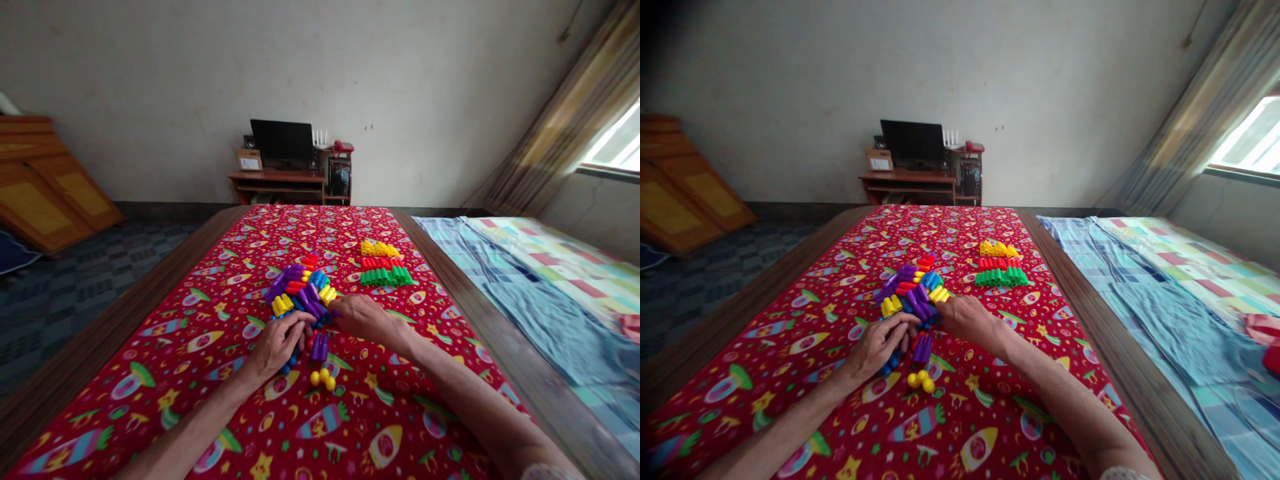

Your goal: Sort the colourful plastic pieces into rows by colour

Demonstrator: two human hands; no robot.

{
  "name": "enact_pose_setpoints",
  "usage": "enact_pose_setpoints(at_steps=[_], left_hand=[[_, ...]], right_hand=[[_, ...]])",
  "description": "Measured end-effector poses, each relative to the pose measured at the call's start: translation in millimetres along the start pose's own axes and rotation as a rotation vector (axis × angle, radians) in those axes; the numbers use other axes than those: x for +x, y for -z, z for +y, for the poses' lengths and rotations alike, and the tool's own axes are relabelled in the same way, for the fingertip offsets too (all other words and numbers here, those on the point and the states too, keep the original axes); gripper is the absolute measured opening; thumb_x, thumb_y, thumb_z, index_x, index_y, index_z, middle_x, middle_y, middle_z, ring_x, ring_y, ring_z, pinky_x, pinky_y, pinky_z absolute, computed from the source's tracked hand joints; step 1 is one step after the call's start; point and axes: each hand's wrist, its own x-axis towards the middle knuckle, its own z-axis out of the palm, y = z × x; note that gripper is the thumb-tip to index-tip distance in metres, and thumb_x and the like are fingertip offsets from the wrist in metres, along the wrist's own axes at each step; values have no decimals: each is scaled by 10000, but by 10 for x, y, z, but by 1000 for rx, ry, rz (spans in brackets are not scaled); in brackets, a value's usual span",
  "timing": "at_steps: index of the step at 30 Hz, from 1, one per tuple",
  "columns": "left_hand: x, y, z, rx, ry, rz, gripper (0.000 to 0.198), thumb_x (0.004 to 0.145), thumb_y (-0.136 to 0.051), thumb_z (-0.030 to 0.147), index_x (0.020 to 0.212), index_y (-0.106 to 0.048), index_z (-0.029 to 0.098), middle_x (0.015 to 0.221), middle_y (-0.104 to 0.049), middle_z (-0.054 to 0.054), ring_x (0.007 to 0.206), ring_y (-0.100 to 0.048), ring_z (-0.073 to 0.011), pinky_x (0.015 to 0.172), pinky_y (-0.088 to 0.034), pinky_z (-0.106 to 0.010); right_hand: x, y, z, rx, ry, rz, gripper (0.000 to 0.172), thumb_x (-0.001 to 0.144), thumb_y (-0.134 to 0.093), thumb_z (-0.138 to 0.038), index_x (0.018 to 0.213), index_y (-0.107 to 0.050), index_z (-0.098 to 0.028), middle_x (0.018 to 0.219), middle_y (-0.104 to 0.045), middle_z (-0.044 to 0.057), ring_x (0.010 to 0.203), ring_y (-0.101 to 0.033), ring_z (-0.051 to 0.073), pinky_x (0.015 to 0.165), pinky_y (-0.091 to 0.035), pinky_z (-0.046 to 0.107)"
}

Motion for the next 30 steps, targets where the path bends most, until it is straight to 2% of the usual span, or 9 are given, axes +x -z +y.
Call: enact_pose_setpoints(at_steps=[2, 4, 8, 13, 16, 19, 22, 26, 30], left_hand=[[-8, -3, 22, -14, -11, 11, 307, 950, -383, 318, 1073, -618, 163, 744, -665, -10, 546, -609, -119, 568, -482, -226], [-16, -6, 42, 8, -38, 28, 308, 942, -414, 335, 1123, -601, 171, 840, -680, -29, 614, -627, -131, 611, -497, -239], [-19, -18, 46, 82, -91, 55, 328, 932, -435, 351, 1151, -595, 167, 844, -674, -40, 681, -626, -153, 654, -498, -257], [-18, -22, 17, 84, -27, 49, 364, 948, -387, 369, 1173, -582, 160, 749, -654, -22, 628, -606, -153, 637, -492, -265], [-29, -23, 21, 9, 53, 28, 419, 921, -450, 440, 1236, -531, 176, 863, -692, -47, 716, -648, -179, 675, -511, -280], [-34, -45, 38, -128, 149, 32, 545, 825, -589, 516, 1248, -465, 194, 985, -706, -73, 836, -684, -225, 691, -536, -298], [-23, -78, 46, -148, 217, 97, 559, 726, -693, 529, 1129, -476, 209, 978, -712, -67, 898, -695, -258, 731, -555, -338], [-10, -101, 21, -42, 170, 131, 424, 756, -679, 468, 1069, -526, 227, 1015, -709, -44, 967, -683, -252, 819, -548, -358], [-26, -91, -5, 48, 108, 104, 381, 837, -597, 440, 1144, -543, 220, 1047, -701, -43, 934, -681, -227, 814, -537, -329]], right_hand=[[57, -34, 169, 252, -43, 98, 150, 823, -575, -160, 963, -625, -153, 781, -683, 43, 655, -596, 130, 606, -412, 236], [98, -70, 312, 605, -81, 163, 294, 766, -613, -151, 1059, -603, -165, 854, -697, 37, 750, -632, 144, 670, -457, 248], [139, -117, 451, 1215, -132, 101, 527, 728, -667, -221, 1242, -559, -172, 939, -717, 50, 884, -662, 187, 763, -515, 320], [173, -125, 332, 1453, -192, 174, 420, 664, -738, -256, 1068, -672, -163, 877, -736, 37, 881, -678, 197, 844, -507, 348], [188, -147, 107, 1548, -158, 235, 389, 681, -759, -294, 1039, -653, -180, 891, -738, 29, 842, -684, 180, 807, -520, 318], [186, -200, -142, 1576, -48, 228, 427, 713, -751, -282, 1102, -596, -201, 983, -727, 40, 807, -683, 160, 735, -526, 278], [169, -248, -285, 1485, 50, 200, 394, 784, -662, -223, 1167, -573, -200, 1047, -712, 60, 901, -679, 176, 796, -524, 301], [107, -171, -299, 1017, 99, 244, 306, 832, -547, -125, 1121, -639, -166, 1093, -699, 94, 1005, -656, 203, 881, -495, 337], [40, 69, -229, 621, 176, 175, 260, 859, -565, -139, 1103, -652, -153, 982, -716, 94, 863, -660, 172, 767, -487, 271]])
